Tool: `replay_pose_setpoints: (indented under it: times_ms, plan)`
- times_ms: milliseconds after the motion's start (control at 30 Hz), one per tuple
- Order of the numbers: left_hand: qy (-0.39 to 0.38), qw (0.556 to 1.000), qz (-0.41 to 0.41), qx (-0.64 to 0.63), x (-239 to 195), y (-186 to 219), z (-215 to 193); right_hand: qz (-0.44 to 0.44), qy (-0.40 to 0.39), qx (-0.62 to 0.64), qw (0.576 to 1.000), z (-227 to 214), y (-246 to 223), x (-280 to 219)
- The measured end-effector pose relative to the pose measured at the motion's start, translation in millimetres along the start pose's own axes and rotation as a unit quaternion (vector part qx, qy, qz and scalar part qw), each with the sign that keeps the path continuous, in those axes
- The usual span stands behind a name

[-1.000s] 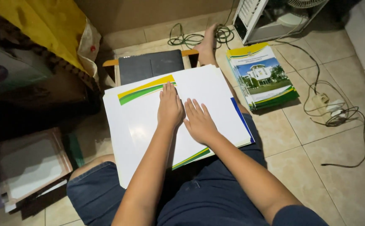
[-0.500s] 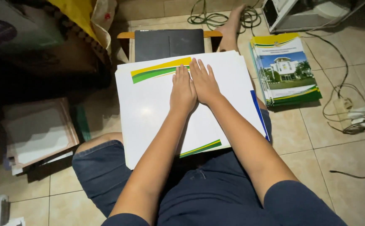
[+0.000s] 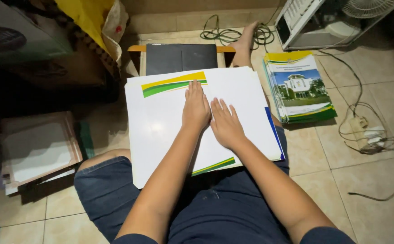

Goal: Pressing down on the pages of a booklet to flatten them and flipping through the pages to repeat the process.

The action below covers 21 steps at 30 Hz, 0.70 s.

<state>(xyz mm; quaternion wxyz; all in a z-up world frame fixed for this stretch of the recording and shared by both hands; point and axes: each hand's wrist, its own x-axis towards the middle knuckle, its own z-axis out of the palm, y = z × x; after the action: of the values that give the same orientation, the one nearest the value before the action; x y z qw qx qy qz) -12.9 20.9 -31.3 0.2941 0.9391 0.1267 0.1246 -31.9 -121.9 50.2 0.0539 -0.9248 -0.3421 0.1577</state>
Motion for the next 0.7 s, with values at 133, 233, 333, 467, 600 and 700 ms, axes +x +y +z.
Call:
replay_pose_setpoints:
  times_ms: [133,233,333,467,600,700]
  plan:
    - [0.0,1.0,-0.005,-0.013,0.7,-1.7,-1.2,-0.014,0.042,0.009,0.999,1.0,12.2,71.7]
    - [-0.015,1.0,-0.01,-0.009,1.7,-3.0,-1.6,-0.003,0.058,-0.007,0.998,-2.8,14.9,101.5]
    - [-0.018,1.0,-0.014,-0.009,2.5,-3.5,-2.5,0.0,0.057,-0.015,0.998,1.5,14.3,86.7]
    - [-0.02,1.0,-0.006,0.021,-0.7,3.5,-8.9,0.001,0.053,-0.005,0.999,8.9,7.2,11.9]
    - [-0.081,0.988,0.004,0.132,-0.1,18.1,-21.9,-0.002,0.013,-0.011,1.0,18.2,6.0,-64.1]
    - [-0.128,0.973,0.006,0.192,18.9,16.4,-15.1,-0.014,0.015,-0.018,1.0,37.1,15.5,-87.4]
